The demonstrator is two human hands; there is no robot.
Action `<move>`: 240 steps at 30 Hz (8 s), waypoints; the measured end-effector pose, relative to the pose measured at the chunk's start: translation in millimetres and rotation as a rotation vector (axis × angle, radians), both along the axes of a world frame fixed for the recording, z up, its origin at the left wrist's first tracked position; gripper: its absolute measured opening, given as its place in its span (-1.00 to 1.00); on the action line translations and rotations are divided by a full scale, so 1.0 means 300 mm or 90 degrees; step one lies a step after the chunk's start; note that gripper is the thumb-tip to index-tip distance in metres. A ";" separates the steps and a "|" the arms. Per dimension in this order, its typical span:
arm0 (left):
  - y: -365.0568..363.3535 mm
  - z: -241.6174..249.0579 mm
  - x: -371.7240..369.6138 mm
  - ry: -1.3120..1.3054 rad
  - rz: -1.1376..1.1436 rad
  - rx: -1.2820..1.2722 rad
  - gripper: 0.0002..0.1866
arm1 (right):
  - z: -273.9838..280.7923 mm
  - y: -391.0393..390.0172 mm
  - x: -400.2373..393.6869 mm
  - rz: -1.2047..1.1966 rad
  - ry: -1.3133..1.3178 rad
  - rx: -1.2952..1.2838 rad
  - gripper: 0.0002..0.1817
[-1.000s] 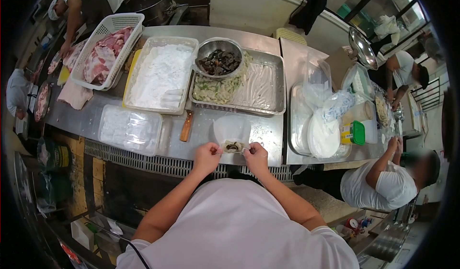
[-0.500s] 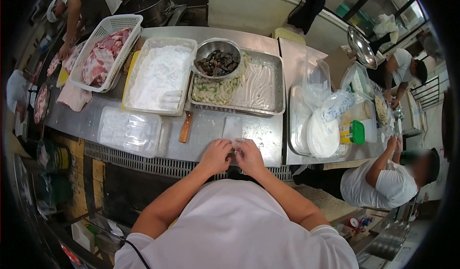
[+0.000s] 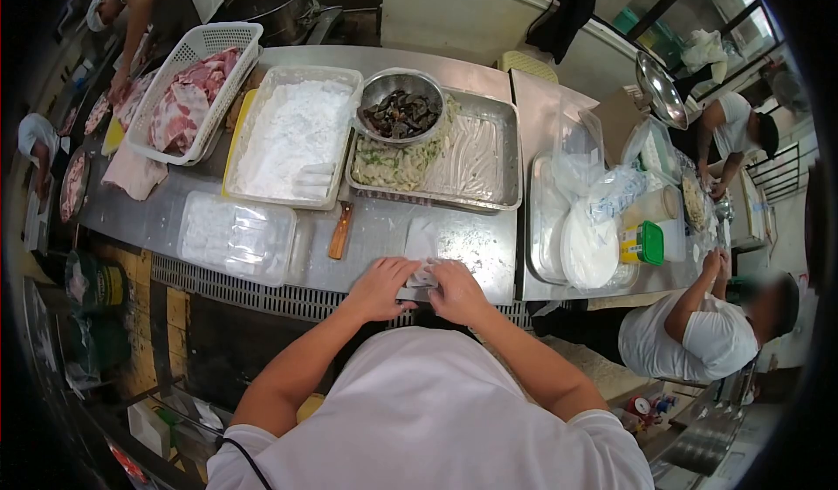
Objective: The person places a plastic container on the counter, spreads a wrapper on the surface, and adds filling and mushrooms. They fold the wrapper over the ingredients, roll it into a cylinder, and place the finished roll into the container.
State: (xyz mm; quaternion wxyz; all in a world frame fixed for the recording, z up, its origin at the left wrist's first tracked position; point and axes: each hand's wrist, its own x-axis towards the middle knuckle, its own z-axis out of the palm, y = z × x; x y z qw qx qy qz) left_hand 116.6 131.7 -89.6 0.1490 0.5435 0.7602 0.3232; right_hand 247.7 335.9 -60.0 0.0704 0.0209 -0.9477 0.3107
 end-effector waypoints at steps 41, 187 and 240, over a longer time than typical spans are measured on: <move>0.071 -0.058 -0.045 0.043 0.067 0.118 -0.75 | -0.105 0.031 -0.029 -0.031 0.012 0.066 -0.82; -0.012 -0.130 -0.046 0.084 0.299 0.058 -0.48 | 0.056 0.046 -0.404 -0.042 -0.009 -0.057 -0.76; 0.017 -0.080 -0.024 0.083 0.143 0.097 -0.75 | -0.106 0.134 0.093 -0.141 -0.047 0.111 -0.78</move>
